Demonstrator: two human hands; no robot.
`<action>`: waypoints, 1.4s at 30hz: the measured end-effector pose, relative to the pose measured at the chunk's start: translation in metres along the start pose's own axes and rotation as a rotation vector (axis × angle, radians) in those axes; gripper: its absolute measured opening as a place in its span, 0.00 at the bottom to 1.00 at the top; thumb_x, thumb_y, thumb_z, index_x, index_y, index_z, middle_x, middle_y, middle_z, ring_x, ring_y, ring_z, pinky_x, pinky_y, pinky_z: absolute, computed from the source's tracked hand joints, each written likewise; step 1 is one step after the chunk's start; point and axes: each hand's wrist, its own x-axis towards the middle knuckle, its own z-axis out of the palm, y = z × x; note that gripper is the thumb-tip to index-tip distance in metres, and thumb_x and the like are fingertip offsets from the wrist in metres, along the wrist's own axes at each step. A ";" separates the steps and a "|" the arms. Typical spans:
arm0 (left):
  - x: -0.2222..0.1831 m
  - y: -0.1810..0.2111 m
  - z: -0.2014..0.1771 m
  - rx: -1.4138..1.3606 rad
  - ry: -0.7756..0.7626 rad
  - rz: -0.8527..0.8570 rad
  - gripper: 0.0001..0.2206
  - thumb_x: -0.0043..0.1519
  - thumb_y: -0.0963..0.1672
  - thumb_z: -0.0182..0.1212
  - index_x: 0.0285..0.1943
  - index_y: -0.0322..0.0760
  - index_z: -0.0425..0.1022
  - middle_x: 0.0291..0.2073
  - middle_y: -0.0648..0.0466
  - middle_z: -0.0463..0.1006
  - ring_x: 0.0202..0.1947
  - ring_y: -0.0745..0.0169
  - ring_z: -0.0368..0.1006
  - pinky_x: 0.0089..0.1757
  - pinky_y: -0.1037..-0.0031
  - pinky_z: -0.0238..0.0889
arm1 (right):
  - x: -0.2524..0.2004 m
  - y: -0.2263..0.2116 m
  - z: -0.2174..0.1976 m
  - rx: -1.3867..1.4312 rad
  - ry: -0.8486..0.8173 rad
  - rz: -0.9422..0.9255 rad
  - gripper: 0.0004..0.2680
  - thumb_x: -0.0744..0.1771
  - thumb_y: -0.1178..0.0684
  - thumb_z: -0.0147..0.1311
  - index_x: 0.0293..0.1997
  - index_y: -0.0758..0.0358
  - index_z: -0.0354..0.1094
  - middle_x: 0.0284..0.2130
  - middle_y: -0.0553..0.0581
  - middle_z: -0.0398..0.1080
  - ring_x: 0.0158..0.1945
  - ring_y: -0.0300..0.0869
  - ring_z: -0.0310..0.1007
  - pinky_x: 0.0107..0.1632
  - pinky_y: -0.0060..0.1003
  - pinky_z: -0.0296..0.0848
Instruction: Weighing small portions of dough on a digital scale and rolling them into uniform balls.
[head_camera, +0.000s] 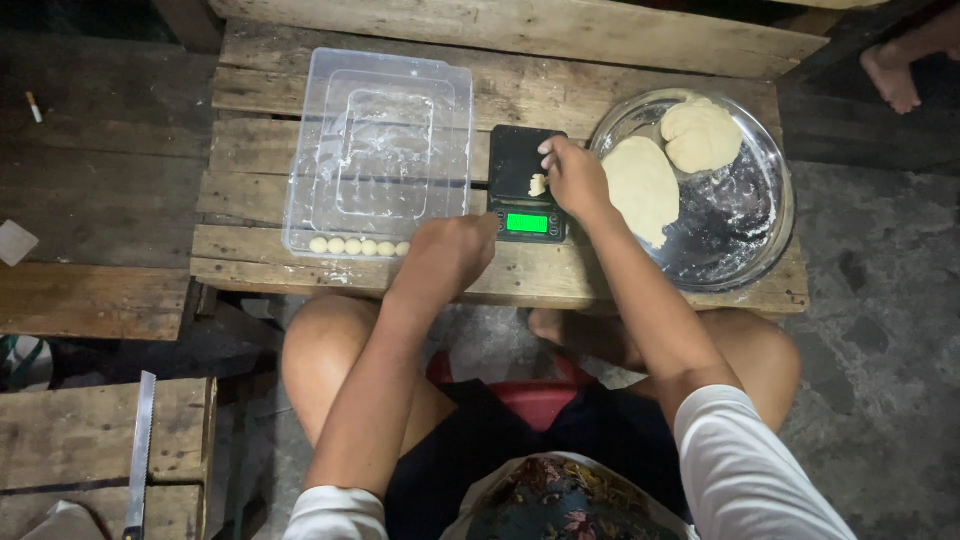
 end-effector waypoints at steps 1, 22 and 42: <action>0.000 0.000 0.000 0.000 0.000 0.000 0.09 0.62 0.40 0.60 0.27 0.36 0.77 0.17 0.49 0.77 0.21 0.53 0.77 0.26 0.67 0.70 | -0.004 -0.005 -0.006 0.000 0.000 0.000 0.11 0.67 0.65 0.51 0.52 0.59 0.72 0.36 0.58 0.78 0.46 0.55 0.78 0.51 0.52 0.74; -0.004 0.021 0.011 -0.002 -0.200 0.098 0.12 0.62 0.43 0.56 0.26 0.37 0.80 0.20 0.44 0.80 0.26 0.40 0.80 0.31 0.54 0.73 | -0.168 0.145 -0.052 0.042 0.474 0.184 0.04 0.70 0.58 0.58 0.48 0.65 0.76 0.38 0.67 0.77 0.48 0.60 0.76 0.52 0.51 0.73; 0.004 0.004 0.021 0.054 -0.231 -0.021 0.09 0.63 0.44 0.54 0.30 0.39 0.76 0.21 0.46 0.79 0.27 0.40 0.79 0.31 0.58 0.71 | -0.155 0.141 -0.031 -0.258 0.336 0.335 0.06 0.66 0.51 0.67 0.43 0.54 0.76 0.35 0.56 0.72 0.45 0.55 0.76 0.48 0.52 0.75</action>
